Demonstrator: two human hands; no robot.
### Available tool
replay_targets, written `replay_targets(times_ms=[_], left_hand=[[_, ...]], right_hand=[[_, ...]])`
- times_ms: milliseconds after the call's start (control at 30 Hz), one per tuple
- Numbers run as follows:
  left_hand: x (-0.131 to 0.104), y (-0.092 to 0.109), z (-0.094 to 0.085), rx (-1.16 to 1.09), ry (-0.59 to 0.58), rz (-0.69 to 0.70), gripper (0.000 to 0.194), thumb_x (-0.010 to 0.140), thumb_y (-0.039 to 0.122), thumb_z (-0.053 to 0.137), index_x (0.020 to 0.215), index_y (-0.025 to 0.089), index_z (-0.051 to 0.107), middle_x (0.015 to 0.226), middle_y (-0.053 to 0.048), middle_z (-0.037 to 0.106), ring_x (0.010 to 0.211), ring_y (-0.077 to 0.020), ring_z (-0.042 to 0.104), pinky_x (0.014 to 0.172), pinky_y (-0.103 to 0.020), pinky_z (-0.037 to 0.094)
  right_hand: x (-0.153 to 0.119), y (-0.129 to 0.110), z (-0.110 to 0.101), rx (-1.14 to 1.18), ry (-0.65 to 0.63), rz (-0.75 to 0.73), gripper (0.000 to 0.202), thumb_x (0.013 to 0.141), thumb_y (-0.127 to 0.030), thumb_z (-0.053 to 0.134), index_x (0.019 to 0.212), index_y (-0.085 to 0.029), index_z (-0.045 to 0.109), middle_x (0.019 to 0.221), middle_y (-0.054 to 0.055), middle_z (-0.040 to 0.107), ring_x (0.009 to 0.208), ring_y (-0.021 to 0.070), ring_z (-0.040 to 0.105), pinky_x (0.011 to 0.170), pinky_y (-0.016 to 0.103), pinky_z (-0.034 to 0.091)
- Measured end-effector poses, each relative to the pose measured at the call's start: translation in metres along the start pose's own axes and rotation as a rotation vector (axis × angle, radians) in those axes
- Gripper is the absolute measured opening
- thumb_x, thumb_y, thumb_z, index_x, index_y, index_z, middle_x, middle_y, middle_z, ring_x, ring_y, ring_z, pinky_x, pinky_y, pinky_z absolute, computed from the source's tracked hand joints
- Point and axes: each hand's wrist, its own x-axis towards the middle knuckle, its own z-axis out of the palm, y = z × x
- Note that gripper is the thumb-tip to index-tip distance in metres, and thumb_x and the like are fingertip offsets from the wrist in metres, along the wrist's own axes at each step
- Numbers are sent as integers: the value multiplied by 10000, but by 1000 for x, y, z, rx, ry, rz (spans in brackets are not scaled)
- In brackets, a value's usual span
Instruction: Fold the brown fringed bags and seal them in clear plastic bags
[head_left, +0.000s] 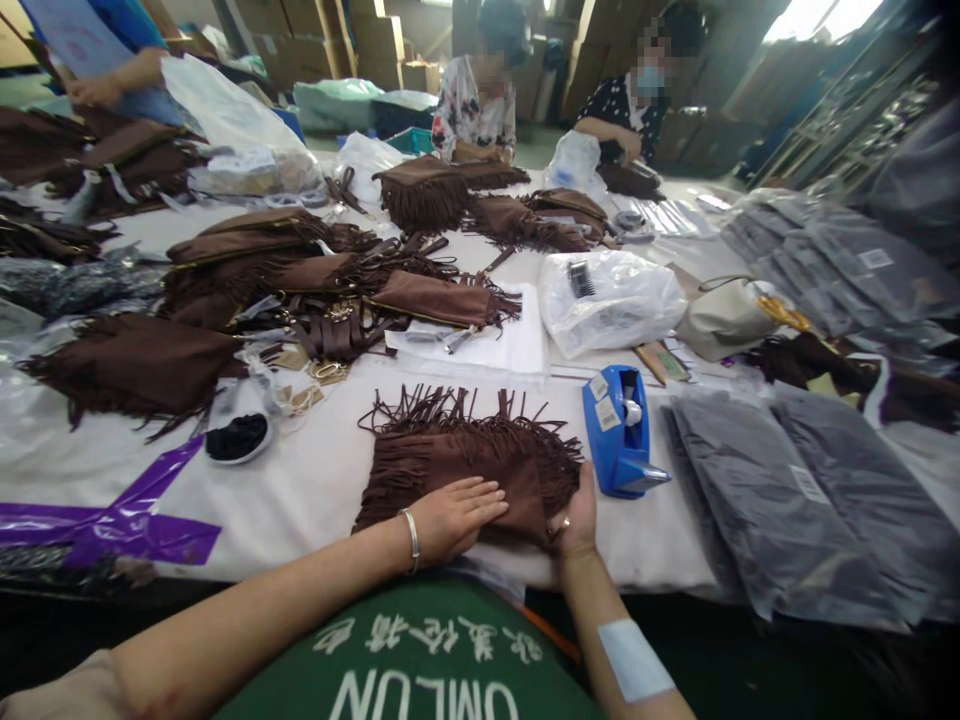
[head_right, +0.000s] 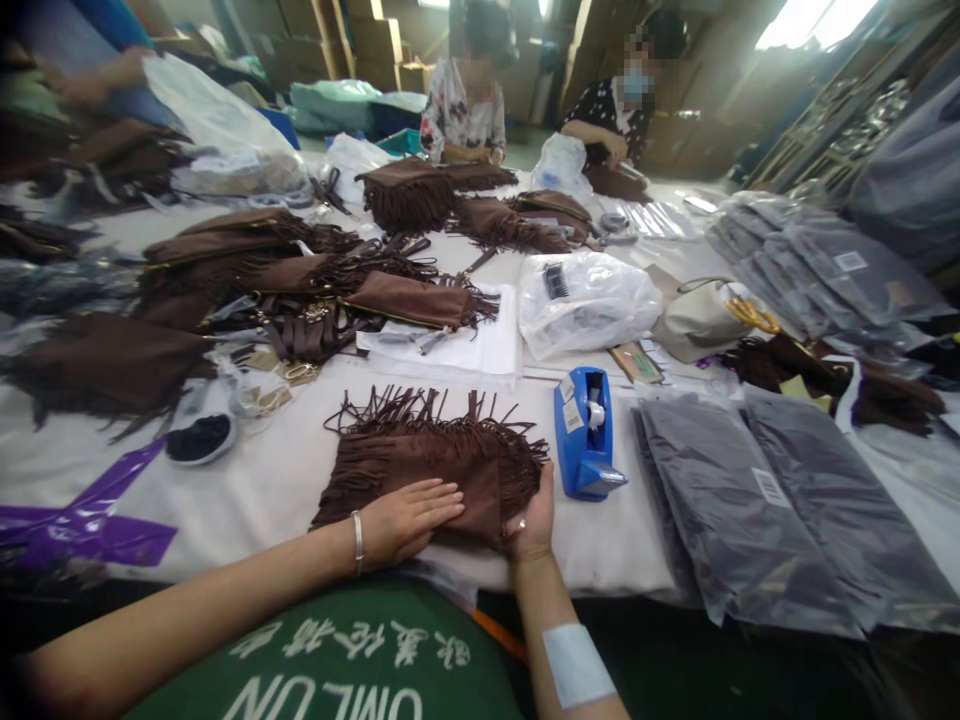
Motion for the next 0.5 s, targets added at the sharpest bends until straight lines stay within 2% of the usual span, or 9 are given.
replay_targets(times_ms=[133, 233, 300, 400, 433, 500], left_hand=[[1, -2, 6, -81, 26, -14, 535, 812, 147, 468, 1346, 162, 446, 1374, -115, 467, 1327, -250, 362, 1141, -452, 240], [2, 0, 4, -148, 54, -25, 514, 828, 222, 534, 1336, 183, 467, 1359, -115, 484, 1316, -265, 378, 1137, -462, 247], [2, 4, -1, -165, 85, -26, 433, 857, 249, 531, 1286, 197, 526, 1304, -104, 541, 1268, -253, 448, 1120, -441, 293], [-1, 9, -9, -174, 150, -31, 293, 898, 206, 473, 1143, 219, 632, 1141, -66, 658, 1100, -202, 595, 1048, -372, 396], [-2, 12, -12, -182, 170, -32, 277, 900, 188, 465, 1102, 220, 652, 1085, -56, 683, 1039, -190, 626, 1014, -354, 424], [-6, 17, -18, -210, 208, -30, 259, 893, 160, 470, 1046, 215, 671, 995, -45, 711, 941, -178, 657, 957, -337, 460]], right_hand=[[11, -19, -11, -30, 52, -117, 752, 808, -750, 286, 1260, -207, 544, 1267, 103, 586, 1207, 259, 516, 1027, 503, 386], [7, -23, -7, -243, 8, -206, 708, 854, -704, 252, 1344, -234, 451, 1369, 69, 500, 1275, 233, 447, 1076, 479, 337], [6, -16, 1, -614, -69, -293, 621, 889, -622, 319, 1379, -248, 400, 1431, 46, 424, 1345, 215, 345, 1127, 468, 250], [9, 6, 13, -1344, -257, -448, 581, 886, -486, 471, 1396, -224, 376, 1485, 63, 329, 1406, 226, 191, 1158, 497, 131], [10, 13, 17, -1535, -303, -491, 597, 883, -454, 493, 1407, -206, 354, 1497, 81, 300, 1413, 234, 161, 1156, 511, 127], [9, 21, 26, -1751, -354, -547, 622, 892, -405, 489, 1434, -175, 290, 1511, 110, 252, 1418, 241, 131, 1149, 523, 157]])
